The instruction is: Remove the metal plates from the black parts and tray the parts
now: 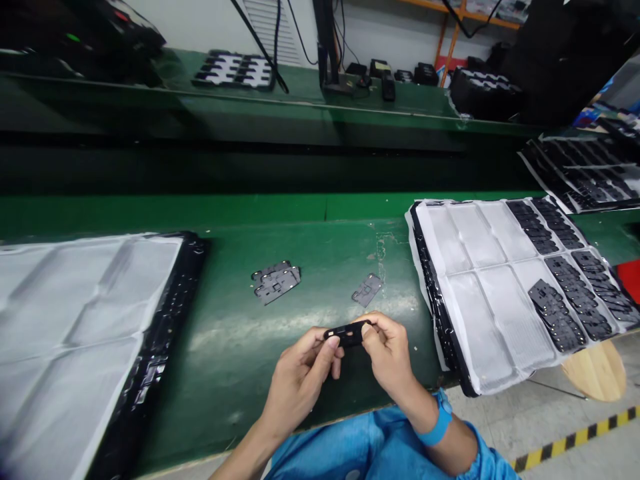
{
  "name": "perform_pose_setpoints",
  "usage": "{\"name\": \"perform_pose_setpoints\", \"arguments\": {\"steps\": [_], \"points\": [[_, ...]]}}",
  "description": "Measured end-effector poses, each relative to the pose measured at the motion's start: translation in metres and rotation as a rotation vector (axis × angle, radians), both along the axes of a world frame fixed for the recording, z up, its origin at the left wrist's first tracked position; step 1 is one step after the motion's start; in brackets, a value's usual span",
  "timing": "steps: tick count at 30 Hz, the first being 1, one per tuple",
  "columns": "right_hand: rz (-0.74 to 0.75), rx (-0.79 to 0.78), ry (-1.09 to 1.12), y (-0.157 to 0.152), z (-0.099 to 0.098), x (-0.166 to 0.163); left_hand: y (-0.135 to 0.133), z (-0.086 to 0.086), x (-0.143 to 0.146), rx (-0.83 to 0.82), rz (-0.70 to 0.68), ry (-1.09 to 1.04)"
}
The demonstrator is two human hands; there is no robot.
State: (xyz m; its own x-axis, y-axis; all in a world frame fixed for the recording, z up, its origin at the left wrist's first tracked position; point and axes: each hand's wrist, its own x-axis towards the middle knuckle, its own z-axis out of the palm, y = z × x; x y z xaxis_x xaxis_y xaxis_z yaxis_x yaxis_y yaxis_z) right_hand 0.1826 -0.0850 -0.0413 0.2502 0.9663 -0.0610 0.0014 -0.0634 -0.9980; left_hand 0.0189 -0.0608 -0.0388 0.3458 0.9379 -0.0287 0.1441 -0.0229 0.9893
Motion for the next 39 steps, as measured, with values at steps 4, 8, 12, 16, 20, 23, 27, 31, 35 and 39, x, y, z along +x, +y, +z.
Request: {"name": "perform_pose_setpoints", "arguments": {"steps": [4, 8, 12, 16, 20, 23, 27, 31, 35, 39], "points": [[0.014, -0.014, 0.0, -0.002, -0.003, 0.0, -0.001, -0.001, 0.0, -0.011, 0.008, 0.0], [0.041, -0.012, -0.016, -0.003, -0.005, 0.001, -0.002, -0.003, 0.0, -0.017, 0.01, 0.003], [0.064, -0.012, -0.023, -0.005, -0.006, 0.003, -0.003, -0.004, 0.002, -0.038, 0.009, -0.003], [0.051, 0.018, -0.056, -0.006, -0.006, 0.003, -0.004, -0.005, 0.004, -0.045, 0.031, 0.004], [0.057, 0.036, -0.071, -0.005, -0.005, 0.002, -0.002, -0.006, 0.003, -0.029, 0.03, 0.003], [0.112, 0.026, -0.068, -0.005, -0.006, 0.005, 0.001, -0.006, 0.001, -0.024, 0.029, -0.007], [0.124, 0.065, -0.206, -0.005, -0.005, 0.017, 0.004, -0.008, 0.0, -0.038, 0.02, -0.041], [0.016, 0.189, -0.519, -0.003, 0.005, 0.026, 0.007, -0.011, 0.003, -0.076, 0.012, -0.08], [0.089, 0.16, -0.569, 0.002, 0.018, 0.022, 0.009, -0.008, 0.002, -0.106, -0.041, -0.086], [0.146, 0.198, -0.54, 0.004, 0.023, 0.012, 0.013, 0.002, 0.0, -0.103, -0.097, -0.109]]}}
